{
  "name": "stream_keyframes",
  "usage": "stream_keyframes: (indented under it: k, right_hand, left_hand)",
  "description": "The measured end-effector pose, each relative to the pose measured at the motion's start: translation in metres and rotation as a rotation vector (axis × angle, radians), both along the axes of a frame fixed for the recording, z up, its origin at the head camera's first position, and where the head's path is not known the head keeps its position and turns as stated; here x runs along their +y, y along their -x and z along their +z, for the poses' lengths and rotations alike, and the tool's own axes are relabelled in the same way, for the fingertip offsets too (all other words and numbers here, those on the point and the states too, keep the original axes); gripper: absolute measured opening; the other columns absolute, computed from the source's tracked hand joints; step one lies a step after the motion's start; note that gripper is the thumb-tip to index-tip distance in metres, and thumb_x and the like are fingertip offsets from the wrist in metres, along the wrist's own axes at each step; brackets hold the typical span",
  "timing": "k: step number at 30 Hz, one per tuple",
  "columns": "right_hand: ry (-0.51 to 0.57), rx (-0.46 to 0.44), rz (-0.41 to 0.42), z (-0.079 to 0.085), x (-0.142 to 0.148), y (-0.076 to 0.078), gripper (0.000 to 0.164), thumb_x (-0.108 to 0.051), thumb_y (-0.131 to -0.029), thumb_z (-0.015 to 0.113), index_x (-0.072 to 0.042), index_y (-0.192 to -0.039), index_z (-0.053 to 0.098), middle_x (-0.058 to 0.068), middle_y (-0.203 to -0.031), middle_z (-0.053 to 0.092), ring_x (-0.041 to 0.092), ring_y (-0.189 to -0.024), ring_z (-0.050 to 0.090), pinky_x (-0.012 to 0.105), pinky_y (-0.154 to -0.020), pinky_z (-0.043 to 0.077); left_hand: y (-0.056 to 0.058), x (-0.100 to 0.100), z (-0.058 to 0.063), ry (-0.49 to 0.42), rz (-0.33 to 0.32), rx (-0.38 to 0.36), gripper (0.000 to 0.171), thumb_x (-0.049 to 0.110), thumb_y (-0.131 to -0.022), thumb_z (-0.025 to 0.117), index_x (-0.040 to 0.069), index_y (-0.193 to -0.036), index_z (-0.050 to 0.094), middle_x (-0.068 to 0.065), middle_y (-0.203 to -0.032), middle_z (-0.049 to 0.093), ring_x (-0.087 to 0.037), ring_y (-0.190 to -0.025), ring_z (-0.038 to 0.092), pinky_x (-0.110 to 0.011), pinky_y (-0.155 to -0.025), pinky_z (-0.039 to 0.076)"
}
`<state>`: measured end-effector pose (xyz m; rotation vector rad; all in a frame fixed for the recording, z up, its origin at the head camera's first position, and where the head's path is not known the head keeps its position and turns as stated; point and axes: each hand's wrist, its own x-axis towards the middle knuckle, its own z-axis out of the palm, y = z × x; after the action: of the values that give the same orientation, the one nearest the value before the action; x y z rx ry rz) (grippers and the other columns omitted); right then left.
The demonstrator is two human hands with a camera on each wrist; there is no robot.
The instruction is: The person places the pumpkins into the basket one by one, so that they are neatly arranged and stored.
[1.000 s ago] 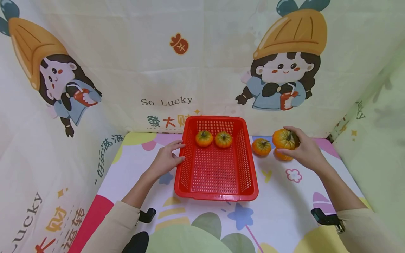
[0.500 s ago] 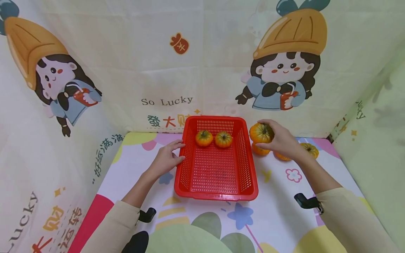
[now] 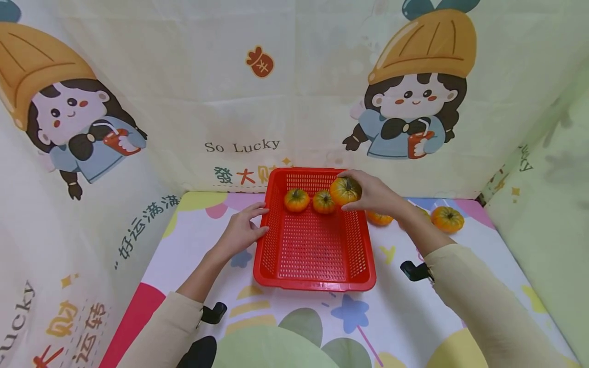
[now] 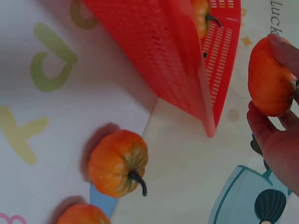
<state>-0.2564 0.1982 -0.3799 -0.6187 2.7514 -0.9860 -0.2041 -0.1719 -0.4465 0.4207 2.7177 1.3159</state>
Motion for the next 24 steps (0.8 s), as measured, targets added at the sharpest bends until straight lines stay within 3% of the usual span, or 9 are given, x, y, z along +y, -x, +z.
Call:
stream_keyframes:
  k: [10,24]
  right_hand:
    - [-0.04,-0.017,0.133,-0.002,-0.036,0.017,0.077,-0.017,-0.081,0.087,-0.012,-0.147,0.047,0.01,-0.146,0.052,0.03,-0.131,0.05,0.052,-0.107,0.052]
    - [-0.156,-0.104,0.17,-0.021,-0.088,0.025,0.078,-0.017,-0.081,0.088,-0.015,-0.148,0.049,0.008,-0.146,0.053,0.028,-0.134,0.049,0.049,-0.109,0.052]
  left_hand:
    - [-0.001,0.001,0.0,0.008,0.0,-0.003,0.054,0.011,-0.092,0.076,0.0,-0.142,0.06,-0.011,-0.159,0.047,-0.017,-0.07,0.063,-0.028,-0.068,0.06]
    - [-0.002,0.002,0.004,-0.004,0.008,-0.038,0.055,0.011,-0.092,0.076,0.003,-0.144,0.059,-0.01,-0.16,0.046,-0.017,-0.072,0.067,-0.031,-0.071,0.063]
